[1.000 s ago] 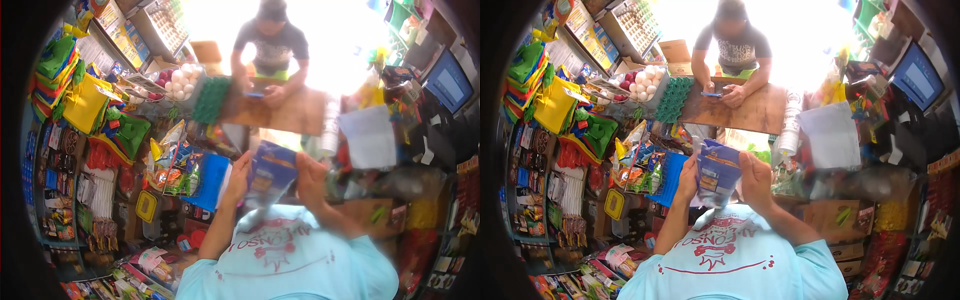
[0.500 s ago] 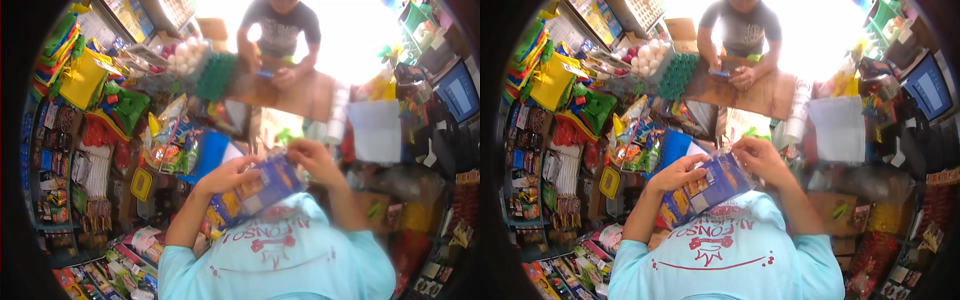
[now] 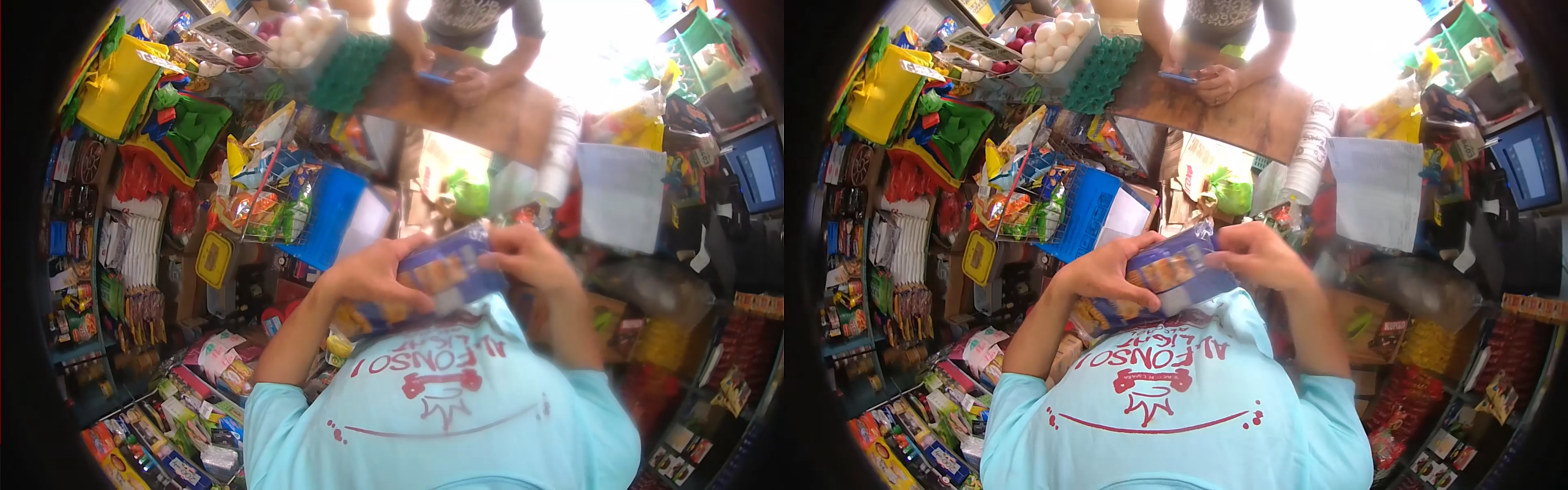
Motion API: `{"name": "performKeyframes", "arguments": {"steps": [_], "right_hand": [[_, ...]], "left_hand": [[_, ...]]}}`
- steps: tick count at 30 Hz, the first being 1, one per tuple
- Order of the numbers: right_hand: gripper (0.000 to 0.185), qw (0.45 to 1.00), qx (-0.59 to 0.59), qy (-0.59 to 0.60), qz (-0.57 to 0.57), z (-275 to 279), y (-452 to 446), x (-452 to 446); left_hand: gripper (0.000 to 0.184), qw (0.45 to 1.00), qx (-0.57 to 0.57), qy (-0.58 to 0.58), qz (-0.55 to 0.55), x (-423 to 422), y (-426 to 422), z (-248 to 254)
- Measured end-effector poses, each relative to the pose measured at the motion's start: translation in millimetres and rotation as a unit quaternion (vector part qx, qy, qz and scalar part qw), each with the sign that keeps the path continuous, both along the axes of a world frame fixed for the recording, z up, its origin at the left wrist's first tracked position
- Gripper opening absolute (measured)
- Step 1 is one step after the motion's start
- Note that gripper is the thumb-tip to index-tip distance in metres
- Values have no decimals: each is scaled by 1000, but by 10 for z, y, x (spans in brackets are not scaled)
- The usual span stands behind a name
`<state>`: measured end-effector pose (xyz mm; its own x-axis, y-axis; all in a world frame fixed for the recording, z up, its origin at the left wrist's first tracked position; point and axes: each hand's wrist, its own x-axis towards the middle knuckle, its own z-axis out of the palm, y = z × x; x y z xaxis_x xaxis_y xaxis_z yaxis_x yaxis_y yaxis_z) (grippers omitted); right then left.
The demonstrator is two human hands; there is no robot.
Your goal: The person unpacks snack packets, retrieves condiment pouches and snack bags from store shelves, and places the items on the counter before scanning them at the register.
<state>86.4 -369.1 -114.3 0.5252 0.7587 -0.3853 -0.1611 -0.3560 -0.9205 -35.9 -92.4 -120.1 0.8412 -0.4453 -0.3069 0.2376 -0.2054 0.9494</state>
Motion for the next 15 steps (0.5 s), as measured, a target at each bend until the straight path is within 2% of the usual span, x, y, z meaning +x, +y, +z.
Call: {"name": "performKeyframes", "arguments": {"steps": [2, 3, 6, 9, 15], "right_hand": [[18, 996, 31, 63, -47, 181, -157, 116], [17, 996, 21, 42, -70, 245, -246, 199], [15, 980, 104, 42, -165, 233, -573, 449], [6, 977, 160, 20, -139, 166, -717, 595], [35, 959, 137, -77, -236, 54, -1210, 921]], "left_hand": [[78, 1000, 5, 18, -6, 15, 20, 16], [81, 1000, 6, 28, -9, 16, 19, 17], [80, 999, -28, 16, -3, 19, 34, 21], [79, 999, -42, 31, 0, 33, 44, 44], [78, 999, -41, 25, -18, -17, 136, 37]]}}
